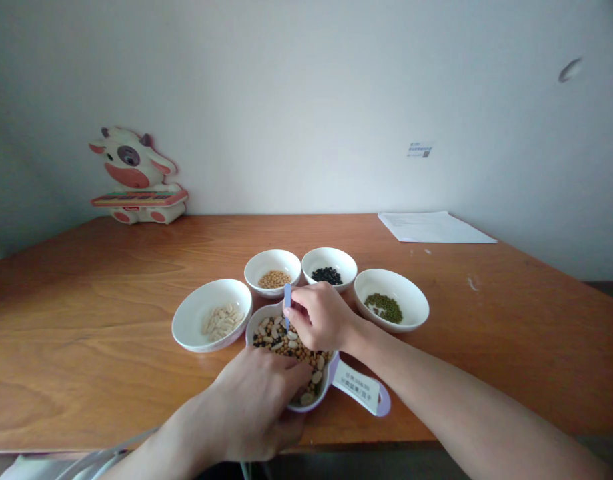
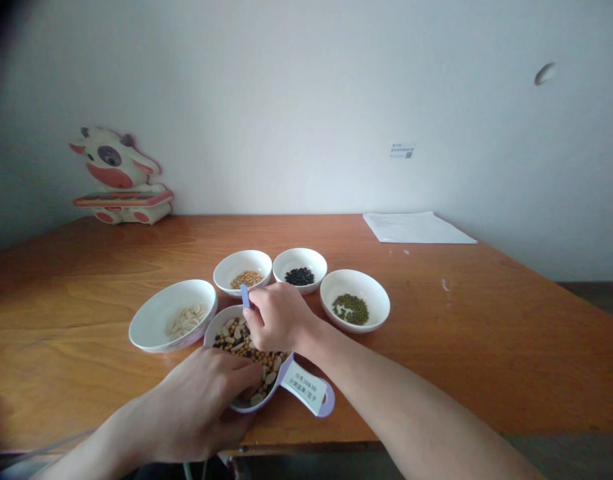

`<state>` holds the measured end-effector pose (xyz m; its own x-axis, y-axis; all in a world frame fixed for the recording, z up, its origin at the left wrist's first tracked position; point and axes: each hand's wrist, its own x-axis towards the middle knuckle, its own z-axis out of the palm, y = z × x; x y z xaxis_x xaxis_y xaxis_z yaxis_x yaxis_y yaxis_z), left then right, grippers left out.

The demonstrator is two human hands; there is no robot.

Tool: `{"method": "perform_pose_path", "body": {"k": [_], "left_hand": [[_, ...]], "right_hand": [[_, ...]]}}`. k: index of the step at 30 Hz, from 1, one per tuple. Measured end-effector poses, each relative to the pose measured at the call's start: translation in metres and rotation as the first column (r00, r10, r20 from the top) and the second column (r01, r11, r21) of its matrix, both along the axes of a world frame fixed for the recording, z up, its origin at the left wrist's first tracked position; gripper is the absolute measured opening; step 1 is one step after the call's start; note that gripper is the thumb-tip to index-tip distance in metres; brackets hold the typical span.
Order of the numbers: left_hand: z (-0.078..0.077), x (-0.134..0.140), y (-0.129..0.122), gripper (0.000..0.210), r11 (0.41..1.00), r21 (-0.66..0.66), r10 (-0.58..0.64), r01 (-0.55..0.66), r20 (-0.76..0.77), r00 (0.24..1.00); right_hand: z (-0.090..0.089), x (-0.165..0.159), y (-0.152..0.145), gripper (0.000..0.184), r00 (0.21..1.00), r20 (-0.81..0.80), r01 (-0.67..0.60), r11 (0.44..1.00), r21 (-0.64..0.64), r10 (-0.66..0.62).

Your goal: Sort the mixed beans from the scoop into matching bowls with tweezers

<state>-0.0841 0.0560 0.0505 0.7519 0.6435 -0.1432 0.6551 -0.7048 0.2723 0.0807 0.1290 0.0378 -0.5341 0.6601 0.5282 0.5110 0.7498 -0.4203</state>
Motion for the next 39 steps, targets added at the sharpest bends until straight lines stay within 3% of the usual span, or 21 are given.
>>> {"method": "perform_pose_path", "body": {"k": [39], "left_hand": [[-0.0021,-0.0025,-0.0003,0.01,1.0,0.017,0.005,-0.006,0.024,1.0]], "right_hand": [[-0.0019,-0.0034,-0.001,0.025,0.999,0.04,-0.011,1.0,0.018,0.01]]}}
